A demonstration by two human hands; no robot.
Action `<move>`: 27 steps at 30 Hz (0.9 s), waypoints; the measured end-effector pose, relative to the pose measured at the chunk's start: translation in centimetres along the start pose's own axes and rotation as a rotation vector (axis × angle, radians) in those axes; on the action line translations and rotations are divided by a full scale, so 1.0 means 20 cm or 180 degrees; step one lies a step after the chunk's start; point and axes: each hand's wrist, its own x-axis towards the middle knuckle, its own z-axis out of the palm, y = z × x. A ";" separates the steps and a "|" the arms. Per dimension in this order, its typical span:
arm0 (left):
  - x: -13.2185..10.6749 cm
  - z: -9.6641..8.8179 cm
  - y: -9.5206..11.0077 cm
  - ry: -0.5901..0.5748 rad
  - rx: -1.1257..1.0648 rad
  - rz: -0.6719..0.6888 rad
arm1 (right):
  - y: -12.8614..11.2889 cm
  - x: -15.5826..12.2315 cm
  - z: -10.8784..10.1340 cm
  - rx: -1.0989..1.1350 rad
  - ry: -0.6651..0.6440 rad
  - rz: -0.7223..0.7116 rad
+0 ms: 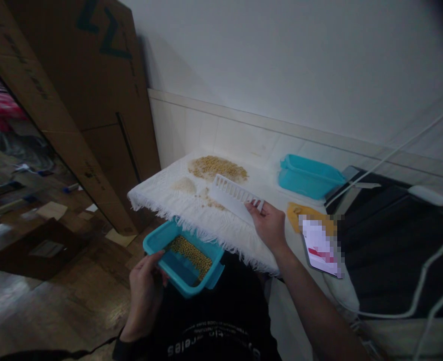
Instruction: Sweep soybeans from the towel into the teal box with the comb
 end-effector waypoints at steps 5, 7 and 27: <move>0.01 -0.01 -0.02 -0.0050 0.0009 -0.0035 | 0.00 -0.01 -0.01 -0.0010 0.0087 -0.0045; 0.01 -0.01 -0.02 -0.0113 -0.0013 -0.0017 | 0.00 -0.01 -0.01 -0.0130 0.0086 -0.0045; 0.01 -0.01 -0.01 -0.0130 -0.0106 -0.0019 | 0.02 -0.01 -0.01 0.0020 0.0015 -0.0104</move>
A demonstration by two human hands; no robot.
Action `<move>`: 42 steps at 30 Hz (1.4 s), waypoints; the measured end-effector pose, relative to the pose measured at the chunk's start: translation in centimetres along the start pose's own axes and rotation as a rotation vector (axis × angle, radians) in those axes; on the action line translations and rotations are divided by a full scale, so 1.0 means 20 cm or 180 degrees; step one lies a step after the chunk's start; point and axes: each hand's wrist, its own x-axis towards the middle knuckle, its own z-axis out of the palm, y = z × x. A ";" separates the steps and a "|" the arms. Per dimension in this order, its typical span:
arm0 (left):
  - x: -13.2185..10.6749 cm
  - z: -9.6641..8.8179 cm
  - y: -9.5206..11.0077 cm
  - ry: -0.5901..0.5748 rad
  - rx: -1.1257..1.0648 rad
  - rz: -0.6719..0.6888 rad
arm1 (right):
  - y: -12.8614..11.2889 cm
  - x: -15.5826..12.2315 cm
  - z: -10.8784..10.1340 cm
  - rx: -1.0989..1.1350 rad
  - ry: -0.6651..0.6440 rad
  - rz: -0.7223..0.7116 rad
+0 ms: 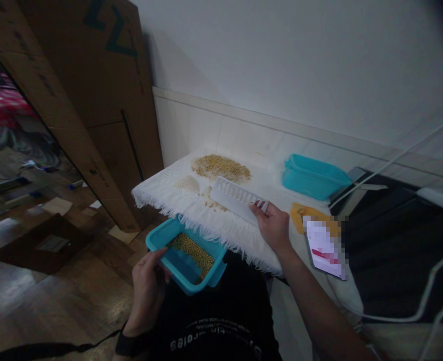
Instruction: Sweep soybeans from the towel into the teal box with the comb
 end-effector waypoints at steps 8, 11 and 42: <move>0.00 0.00 0.01 -0.0010 -0.0019 0.0010 | -0.01 0.00 0.00 0.0081 -0.0100 0.0068; -0.01 0.01 0.01 0.0007 0.0020 -0.0009 | -0.01 0.01 -0.01 0.0126 -0.0029 0.0103; -0.01 0.01 0.00 -0.0028 0.0025 -0.0075 | -0.04 0.02 -0.02 0.0584 -0.0269 0.0469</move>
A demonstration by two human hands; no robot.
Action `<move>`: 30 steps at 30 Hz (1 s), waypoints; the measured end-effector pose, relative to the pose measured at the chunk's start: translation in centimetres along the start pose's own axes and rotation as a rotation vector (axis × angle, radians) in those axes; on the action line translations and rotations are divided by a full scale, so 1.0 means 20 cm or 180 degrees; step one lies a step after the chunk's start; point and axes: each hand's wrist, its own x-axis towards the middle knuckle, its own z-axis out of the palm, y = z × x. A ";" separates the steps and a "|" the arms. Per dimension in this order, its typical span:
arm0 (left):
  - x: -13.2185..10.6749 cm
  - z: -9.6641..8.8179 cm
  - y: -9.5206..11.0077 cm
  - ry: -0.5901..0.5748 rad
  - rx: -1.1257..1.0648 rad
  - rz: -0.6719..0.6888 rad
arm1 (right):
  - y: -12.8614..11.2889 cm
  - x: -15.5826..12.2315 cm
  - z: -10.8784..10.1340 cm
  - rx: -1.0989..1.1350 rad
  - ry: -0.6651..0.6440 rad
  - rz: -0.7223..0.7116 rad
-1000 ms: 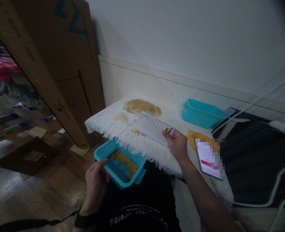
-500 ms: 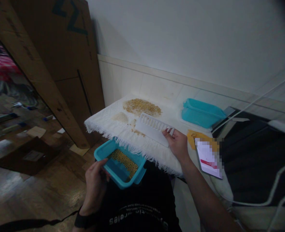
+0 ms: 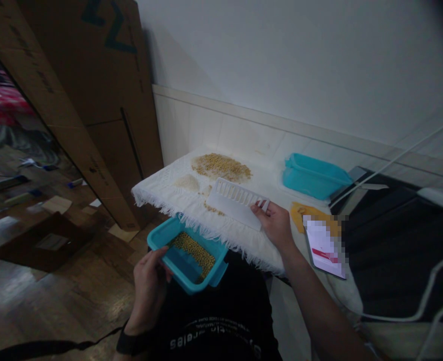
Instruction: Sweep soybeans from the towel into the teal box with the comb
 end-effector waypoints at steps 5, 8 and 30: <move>0.01 -0.01 -0.01 0.0021 0.0021 -0.0019 | -0.01 0.00 0.00 -0.0051 0.0017 -0.0058; 0.00 0.00 -0.01 0.0022 -0.0008 -0.0041 | -0.01 0.00 0.00 -0.0107 0.0002 -0.0074; 0.00 0.00 -0.01 -0.0023 0.0027 0.0014 | -0.01 -0.01 0.00 -0.0018 -0.0047 -0.0064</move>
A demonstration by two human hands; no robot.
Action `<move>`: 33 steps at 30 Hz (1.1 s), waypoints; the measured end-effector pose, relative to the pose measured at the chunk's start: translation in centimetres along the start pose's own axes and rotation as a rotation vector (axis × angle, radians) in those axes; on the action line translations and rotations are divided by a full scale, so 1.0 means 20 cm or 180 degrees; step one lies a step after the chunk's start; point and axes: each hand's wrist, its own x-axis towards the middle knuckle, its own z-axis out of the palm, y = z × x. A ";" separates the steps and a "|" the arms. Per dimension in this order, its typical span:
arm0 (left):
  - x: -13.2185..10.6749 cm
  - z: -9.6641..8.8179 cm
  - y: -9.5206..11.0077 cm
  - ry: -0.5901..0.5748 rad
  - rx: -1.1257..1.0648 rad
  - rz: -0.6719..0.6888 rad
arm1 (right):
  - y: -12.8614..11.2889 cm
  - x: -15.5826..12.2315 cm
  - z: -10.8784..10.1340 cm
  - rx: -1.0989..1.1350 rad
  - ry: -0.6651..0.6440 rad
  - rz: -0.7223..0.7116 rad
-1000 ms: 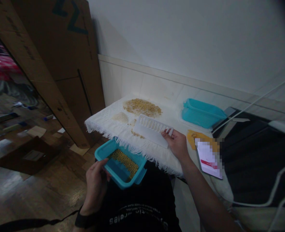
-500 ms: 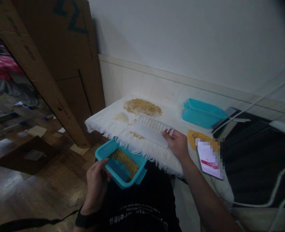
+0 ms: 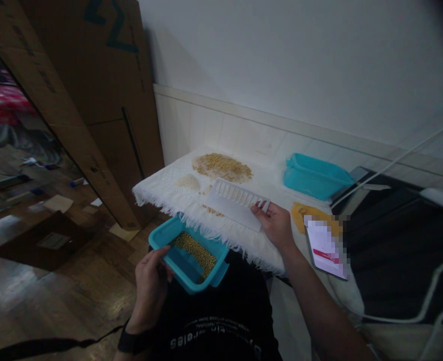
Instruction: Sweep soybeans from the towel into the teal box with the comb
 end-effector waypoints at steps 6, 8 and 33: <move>0.00 0.01 0.01 0.0034 -0.0052 -0.0007 | 0.00 0.00 0.00 -0.0007 0.0071 0.0023; 0.00 0.01 0.01 0.0027 -0.0037 -0.0018 | 0.00 0.00 0.00 -0.0034 0.0049 0.0014; -0.02 0.01 0.01 -0.0088 -0.0004 -0.0034 | -0.03 -0.05 -0.11 -0.0305 0.0288 0.0004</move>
